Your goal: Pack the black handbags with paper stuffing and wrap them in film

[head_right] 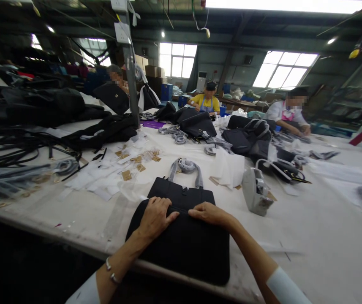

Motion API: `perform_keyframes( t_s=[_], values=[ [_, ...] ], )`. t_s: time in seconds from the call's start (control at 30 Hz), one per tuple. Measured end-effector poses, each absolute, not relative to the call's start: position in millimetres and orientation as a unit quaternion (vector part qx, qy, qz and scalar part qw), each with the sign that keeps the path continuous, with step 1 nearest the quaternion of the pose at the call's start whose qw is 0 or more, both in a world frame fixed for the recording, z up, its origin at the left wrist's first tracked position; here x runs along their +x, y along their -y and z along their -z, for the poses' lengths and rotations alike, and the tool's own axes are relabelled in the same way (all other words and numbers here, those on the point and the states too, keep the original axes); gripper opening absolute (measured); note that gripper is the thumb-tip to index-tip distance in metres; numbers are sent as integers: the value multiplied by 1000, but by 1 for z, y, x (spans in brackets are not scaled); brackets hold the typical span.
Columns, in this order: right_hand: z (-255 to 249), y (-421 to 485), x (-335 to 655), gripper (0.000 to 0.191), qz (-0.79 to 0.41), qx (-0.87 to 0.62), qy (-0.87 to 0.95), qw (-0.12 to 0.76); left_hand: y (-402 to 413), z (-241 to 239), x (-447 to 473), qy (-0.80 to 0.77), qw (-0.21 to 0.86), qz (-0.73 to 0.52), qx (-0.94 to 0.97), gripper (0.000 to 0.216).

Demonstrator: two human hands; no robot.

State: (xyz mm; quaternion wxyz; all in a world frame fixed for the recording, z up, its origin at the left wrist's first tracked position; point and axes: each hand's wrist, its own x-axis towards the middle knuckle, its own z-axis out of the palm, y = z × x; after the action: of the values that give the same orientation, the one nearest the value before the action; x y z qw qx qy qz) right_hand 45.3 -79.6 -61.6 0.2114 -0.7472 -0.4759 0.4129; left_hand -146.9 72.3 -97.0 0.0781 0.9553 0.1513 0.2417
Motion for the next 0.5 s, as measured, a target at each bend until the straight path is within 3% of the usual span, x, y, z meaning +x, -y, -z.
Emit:
perform_keyframes(
  t_s=[0.17, 0.5],
  values=[
    [63, 104, 41, 35, -308, -802, 459, 226, -75, 97, -143, -160, 69, -209, 962, 31],
    [96, 145, 23, 38, -147, -853, 332, 375, -109, 92, -170, -320, 48, -191, 927, 35]
  ],
)
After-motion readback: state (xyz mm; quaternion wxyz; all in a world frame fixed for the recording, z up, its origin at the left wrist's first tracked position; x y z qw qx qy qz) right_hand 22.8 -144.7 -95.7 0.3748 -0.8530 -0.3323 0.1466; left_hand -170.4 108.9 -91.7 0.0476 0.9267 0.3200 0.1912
